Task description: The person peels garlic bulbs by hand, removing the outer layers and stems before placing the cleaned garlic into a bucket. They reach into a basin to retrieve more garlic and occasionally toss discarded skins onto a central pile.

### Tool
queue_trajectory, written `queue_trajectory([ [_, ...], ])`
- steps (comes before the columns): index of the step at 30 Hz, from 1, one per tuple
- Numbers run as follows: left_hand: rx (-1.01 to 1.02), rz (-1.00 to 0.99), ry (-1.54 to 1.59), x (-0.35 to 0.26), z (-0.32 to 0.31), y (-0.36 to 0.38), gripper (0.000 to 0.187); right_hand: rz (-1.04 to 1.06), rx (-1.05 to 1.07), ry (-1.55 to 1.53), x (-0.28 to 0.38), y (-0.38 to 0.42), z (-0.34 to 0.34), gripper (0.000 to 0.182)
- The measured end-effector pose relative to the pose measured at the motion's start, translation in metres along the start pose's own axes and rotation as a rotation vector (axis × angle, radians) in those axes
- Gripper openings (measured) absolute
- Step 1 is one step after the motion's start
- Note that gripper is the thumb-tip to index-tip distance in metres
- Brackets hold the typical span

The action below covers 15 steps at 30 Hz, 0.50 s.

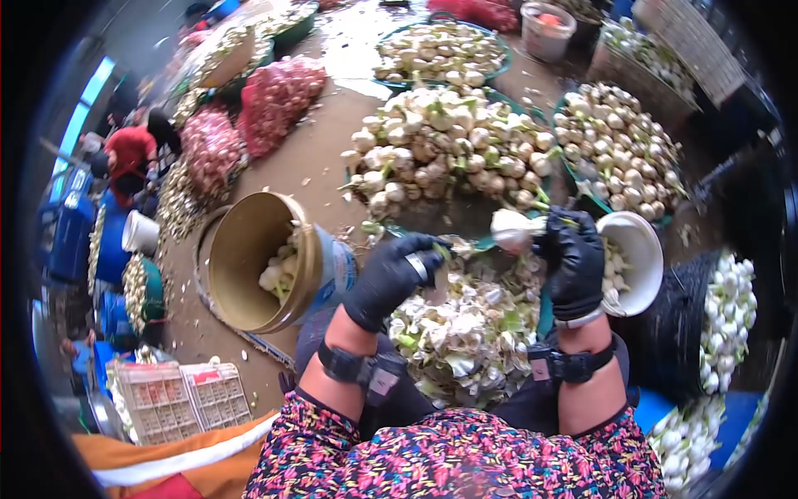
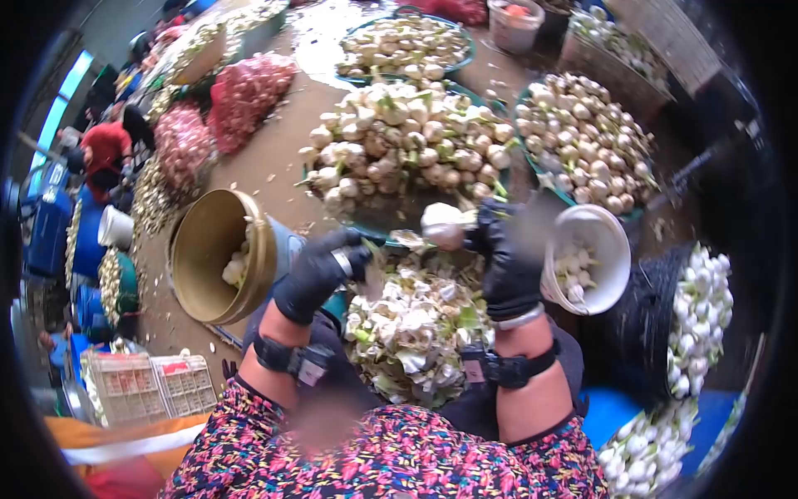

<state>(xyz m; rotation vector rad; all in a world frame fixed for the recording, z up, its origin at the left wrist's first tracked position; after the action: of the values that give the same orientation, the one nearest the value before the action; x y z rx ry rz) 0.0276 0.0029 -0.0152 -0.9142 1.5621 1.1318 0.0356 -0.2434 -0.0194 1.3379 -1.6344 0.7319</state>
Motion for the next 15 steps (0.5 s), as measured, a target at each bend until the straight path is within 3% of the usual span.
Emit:
queue_trajectory([
  [1,0.051,0.08,-0.066,0.006,-0.016,0.002,0.042,-0.029,0.035,-0.031,-0.003,0.003,-0.004,0.008],
  [2,0.035,0.028,-0.192,0.006,-0.025,0.002,0.048,-0.038,0.062,-0.06,-0.002,0.006,-0.01,0.01],
  [5,0.033,0.086,0.175,0.002,-0.042,-0.004,0.06,-0.057,0.167,-0.105,-0.007,0.018,-0.028,0.012],
  [9,-0.031,0.042,0.399,0.011,-0.042,-0.003,0.056,-0.206,0.268,-0.029,-0.017,0.032,-0.038,0.013],
  [13,-0.028,-0.068,0.288,0.006,-0.037,-0.005,0.055,-0.271,0.268,0.055,-0.019,0.025,-0.026,0.014],
  [15,-0.031,-0.066,0.296,0.004,-0.035,-0.004,0.057,-0.423,0.319,0.091,-0.019,0.025,-0.025,0.012],
])
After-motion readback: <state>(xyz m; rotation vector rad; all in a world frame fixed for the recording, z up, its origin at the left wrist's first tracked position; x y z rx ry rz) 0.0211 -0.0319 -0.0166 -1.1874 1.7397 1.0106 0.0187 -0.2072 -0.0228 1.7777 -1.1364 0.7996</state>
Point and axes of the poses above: each hand's wrist, its own y-axis away from the middle knuckle, its own z-axis out of the back of the hand, x = y × z, the point moved 4 cm from there along -y, towards the middle knuckle, and after that the axes turned 1 degree about -y, right-handed, at the moved point
